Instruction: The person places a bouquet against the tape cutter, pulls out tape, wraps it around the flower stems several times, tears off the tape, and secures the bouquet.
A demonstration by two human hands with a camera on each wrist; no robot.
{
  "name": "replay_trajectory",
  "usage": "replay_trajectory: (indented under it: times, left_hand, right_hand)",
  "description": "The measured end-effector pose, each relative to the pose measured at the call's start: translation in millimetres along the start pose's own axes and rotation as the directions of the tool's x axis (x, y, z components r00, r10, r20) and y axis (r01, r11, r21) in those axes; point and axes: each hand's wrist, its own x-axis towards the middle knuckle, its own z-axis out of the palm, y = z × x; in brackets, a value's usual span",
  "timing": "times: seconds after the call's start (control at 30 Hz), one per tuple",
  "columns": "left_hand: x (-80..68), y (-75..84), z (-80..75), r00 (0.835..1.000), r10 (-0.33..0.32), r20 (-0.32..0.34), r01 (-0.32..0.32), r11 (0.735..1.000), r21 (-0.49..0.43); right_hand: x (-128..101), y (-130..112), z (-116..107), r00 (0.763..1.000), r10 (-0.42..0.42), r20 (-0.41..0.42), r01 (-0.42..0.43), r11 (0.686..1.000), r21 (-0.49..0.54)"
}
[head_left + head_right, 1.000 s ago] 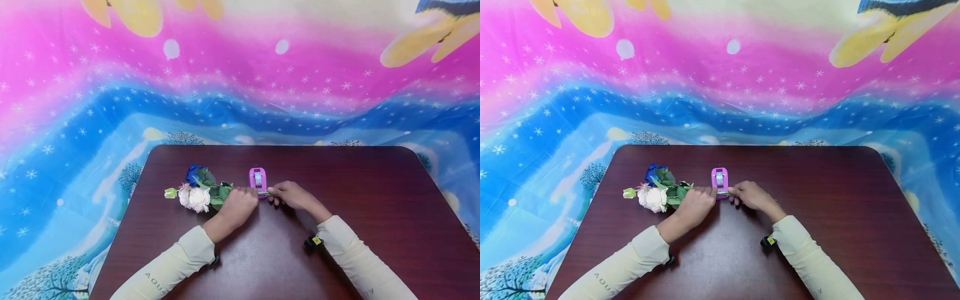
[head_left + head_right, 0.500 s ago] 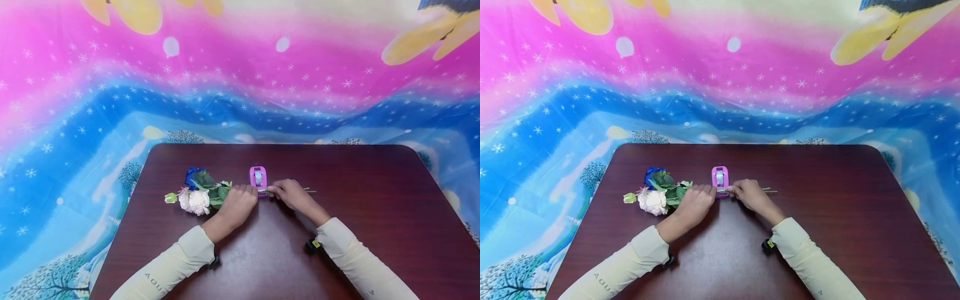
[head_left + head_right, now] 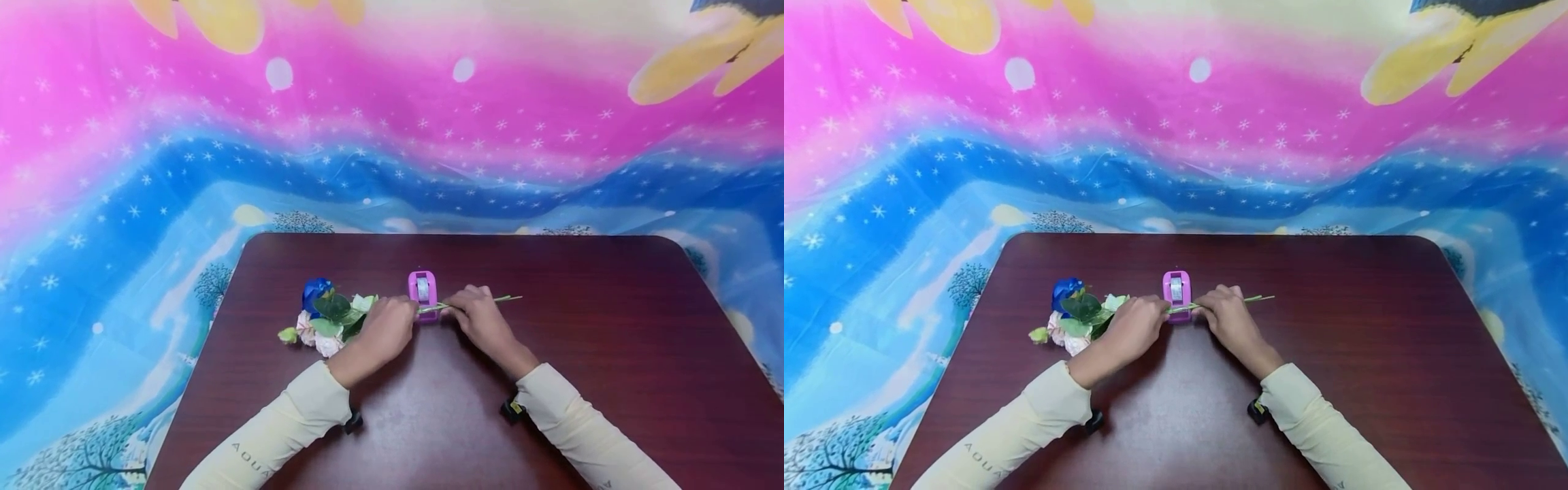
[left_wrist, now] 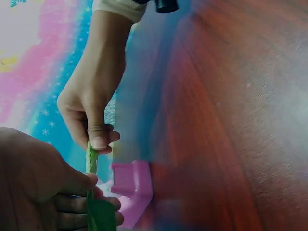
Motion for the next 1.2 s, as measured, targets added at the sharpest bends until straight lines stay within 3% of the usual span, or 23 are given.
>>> replay_trajectory:
  times: [0.13, 0.27, 0.37, 0.5, 0.7, 0.93, 1.03, 1.2]
  left_hand:
    - [5.6, -1.6, -5.2, 0.995, -0.025, 0.096, 0.031, 0.997, -0.071]
    - [8.2, -3.3, -3.7, 0.989, -0.071, 0.131, 0.086, 0.989, -0.116]
    - [7.8, -4.1, -0.6, 0.99, -0.083, 0.113, 0.095, 0.99, -0.104]
    - [6.2, -5.5, 3.5, 0.995, -0.072, 0.068, 0.076, 0.996, -0.045]
    - [6.4, -8.8, 9.3, 1.0, -0.023, 0.012, 0.022, 0.999, 0.026]
    - [5.1, -9.0, 16.3, 1.0, 0.028, -0.006, -0.028, 0.996, 0.083]
    - [3.4, -8.2, 19.9, 0.999, 0.052, -0.007, -0.051, 0.99, 0.13]
    - [3.0, -7.0, 25.0, 0.998, 0.066, -0.002, -0.065, 0.988, 0.141]
  right_hand:
    - [-3, 0, 2, 0.998, -0.014, -0.063, 0.014, 1.0, -0.009]
    - [-4, 0, 3, 0.997, -0.026, -0.073, 0.026, 1.0, 0.001]
    - [-4, -2, 3, 0.999, -0.011, -0.037, 0.011, 1.0, -0.005]
    - [-1, -6, -1, 0.994, 0.062, 0.087, -0.057, 0.996, -0.065]
    - [10, -14, -9, 0.964, 0.138, 0.228, -0.107, 0.984, -0.143]
    - [16, -16, -13, 0.914, 0.187, 0.359, -0.167, 0.982, -0.087]
    - [15, -14, -10, 0.918, 0.161, 0.362, -0.135, 0.986, -0.095]
    - [12, -10, 0, 0.948, 0.143, 0.285, -0.124, 0.989, -0.083]
